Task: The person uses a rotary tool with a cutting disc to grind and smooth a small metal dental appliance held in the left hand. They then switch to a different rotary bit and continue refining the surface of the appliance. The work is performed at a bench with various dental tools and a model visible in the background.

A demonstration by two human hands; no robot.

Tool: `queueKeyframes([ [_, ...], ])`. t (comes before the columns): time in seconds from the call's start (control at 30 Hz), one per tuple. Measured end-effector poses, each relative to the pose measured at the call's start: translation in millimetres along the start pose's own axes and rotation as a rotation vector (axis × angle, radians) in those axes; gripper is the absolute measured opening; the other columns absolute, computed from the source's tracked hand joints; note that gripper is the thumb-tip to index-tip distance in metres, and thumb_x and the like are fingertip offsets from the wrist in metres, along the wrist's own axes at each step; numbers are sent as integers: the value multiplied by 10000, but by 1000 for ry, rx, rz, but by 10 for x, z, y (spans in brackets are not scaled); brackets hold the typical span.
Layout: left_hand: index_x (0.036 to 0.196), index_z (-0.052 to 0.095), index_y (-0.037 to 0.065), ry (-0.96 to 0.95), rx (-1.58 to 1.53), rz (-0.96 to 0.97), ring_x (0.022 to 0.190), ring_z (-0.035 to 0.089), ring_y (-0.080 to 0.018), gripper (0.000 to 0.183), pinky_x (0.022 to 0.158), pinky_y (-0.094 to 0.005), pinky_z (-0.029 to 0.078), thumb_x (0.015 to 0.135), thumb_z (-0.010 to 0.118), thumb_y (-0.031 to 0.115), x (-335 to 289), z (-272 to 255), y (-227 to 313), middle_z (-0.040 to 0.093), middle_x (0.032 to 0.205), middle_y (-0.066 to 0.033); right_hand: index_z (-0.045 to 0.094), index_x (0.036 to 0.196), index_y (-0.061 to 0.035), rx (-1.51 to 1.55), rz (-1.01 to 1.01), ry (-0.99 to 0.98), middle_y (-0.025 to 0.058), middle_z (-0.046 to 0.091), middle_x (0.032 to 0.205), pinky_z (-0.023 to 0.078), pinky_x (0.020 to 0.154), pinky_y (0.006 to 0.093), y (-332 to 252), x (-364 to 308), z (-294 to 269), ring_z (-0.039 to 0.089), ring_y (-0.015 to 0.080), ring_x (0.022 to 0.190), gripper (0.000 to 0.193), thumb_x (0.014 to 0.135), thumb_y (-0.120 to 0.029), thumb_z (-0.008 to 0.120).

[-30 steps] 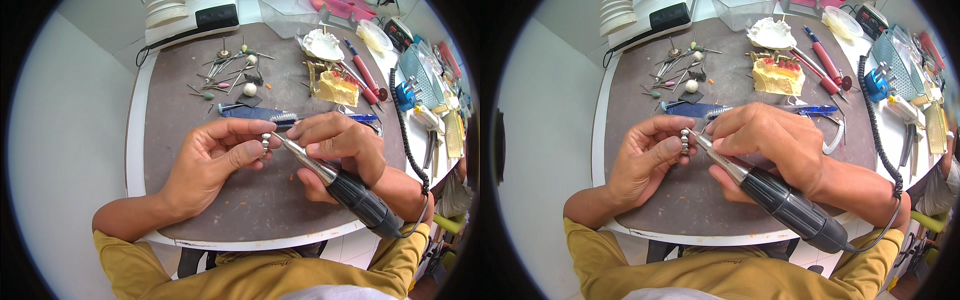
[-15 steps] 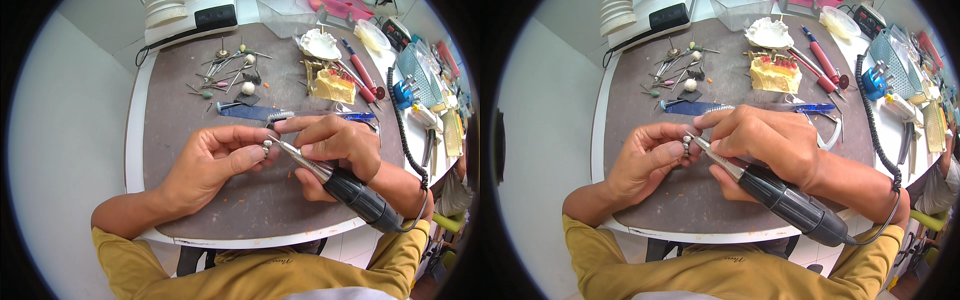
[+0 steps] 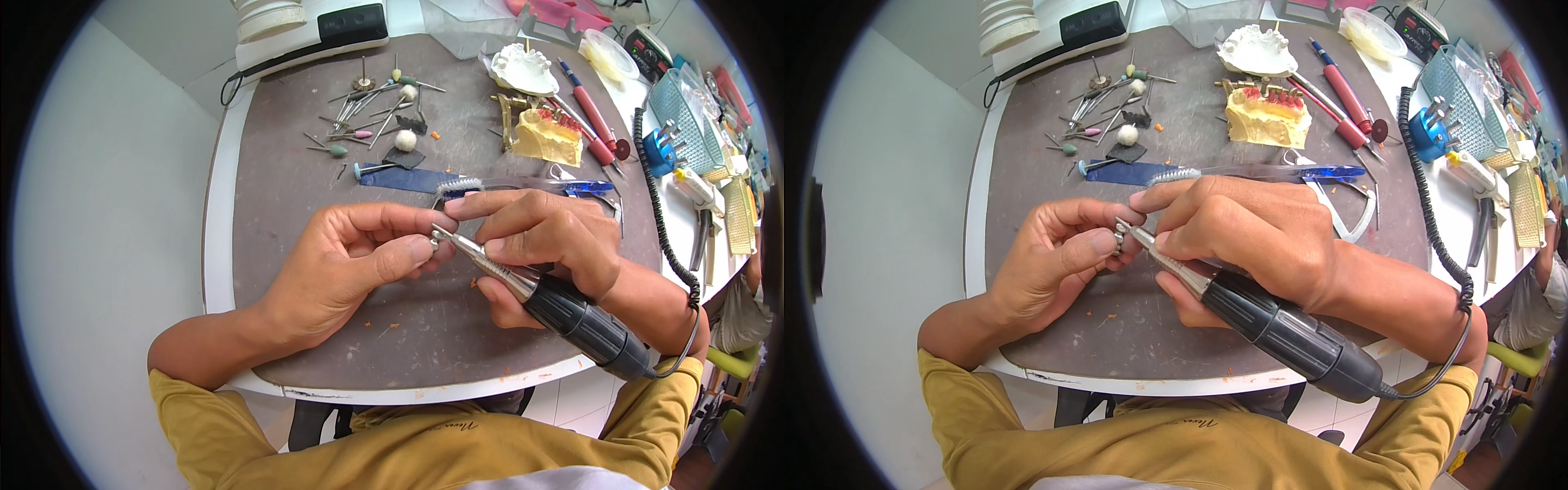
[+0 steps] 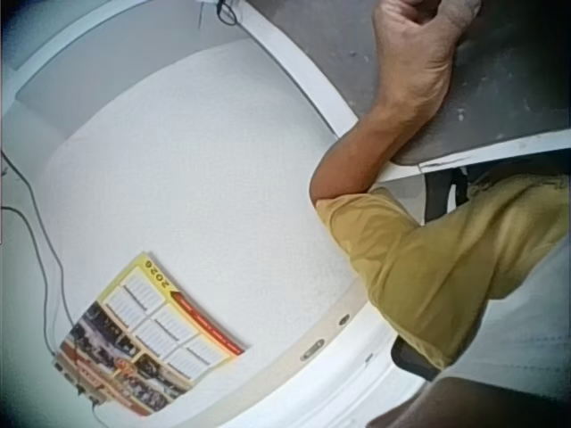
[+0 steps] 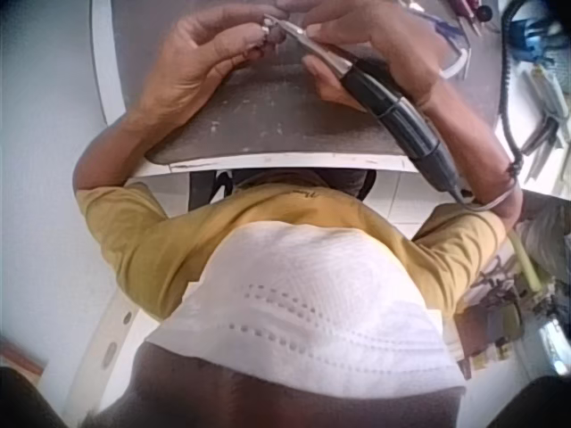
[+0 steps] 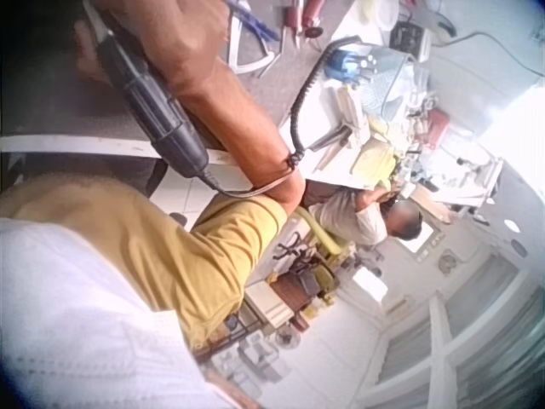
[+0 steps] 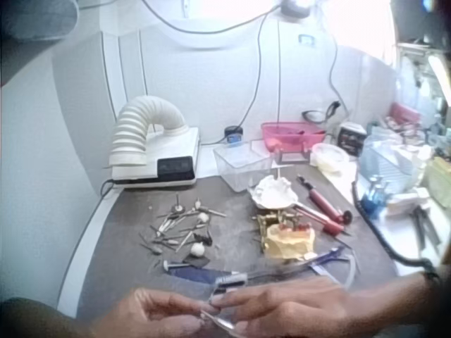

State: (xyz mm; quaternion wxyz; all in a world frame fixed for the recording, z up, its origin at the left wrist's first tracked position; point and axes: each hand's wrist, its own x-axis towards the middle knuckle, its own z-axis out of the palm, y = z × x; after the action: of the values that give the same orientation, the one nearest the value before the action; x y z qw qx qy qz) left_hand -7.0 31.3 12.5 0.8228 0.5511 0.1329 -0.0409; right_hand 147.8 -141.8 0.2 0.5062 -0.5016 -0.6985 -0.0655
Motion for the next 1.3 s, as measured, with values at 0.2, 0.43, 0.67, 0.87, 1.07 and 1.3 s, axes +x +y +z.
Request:
queueKeyframes([
  [0.2,1156,622,-19,4,-12,9,958,614,-140,290,834,-281,494,895,661,103,-6,1,-4,657,1065,-94,586,853,16,7,3,8,151,652,803,595,687,345,-4,14,16,717,329,843,250,666,30,751],
  [0.43,1156,619,-19,18,-1,-4,957,609,-132,299,834,-280,493,893,668,114,1,-13,-3,645,1090,-86,587,858,18,4,-5,-12,146,651,803,595,690,349,-9,12,16,715,332,844,253,666,31,752],
  [0.67,1159,619,-15,-1,-3,-15,953,602,-126,308,835,-277,487,891,672,128,-8,-10,12,652,1063,-79,586,865,19,12,15,-3,151,652,818,594,698,347,-9,19,9,714,333,849,253,672,32,749],
  [0.87,1161,619,-12,4,1,-1,948,608,-128,312,835,-272,490,889,673,132,-7,9,18,656,1036,-80,584,868,19,13,18,-16,153,652,822,593,705,347,-16,22,0,714,331,857,252,675,39,744],
  [1.07,1160,619,-9,9,11,4,945,604,-132,312,832,-276,484,891,669,139,-9,28,31,654,1026,-81,587,872,20,20,20,-10,151,653,819,593,706,348,-13,17,2,715,329,854,249,676,40,740],
  [1.3,1157,618,-11,-4,12,2,942,600,-135,306,828,-277,479,893,661,138,-4,8,10,650,1015,-81,590,869,22,11,22,-12,152,653,807,596,710,354,-16,15,1,716,328,846,246,675,36,740],
])
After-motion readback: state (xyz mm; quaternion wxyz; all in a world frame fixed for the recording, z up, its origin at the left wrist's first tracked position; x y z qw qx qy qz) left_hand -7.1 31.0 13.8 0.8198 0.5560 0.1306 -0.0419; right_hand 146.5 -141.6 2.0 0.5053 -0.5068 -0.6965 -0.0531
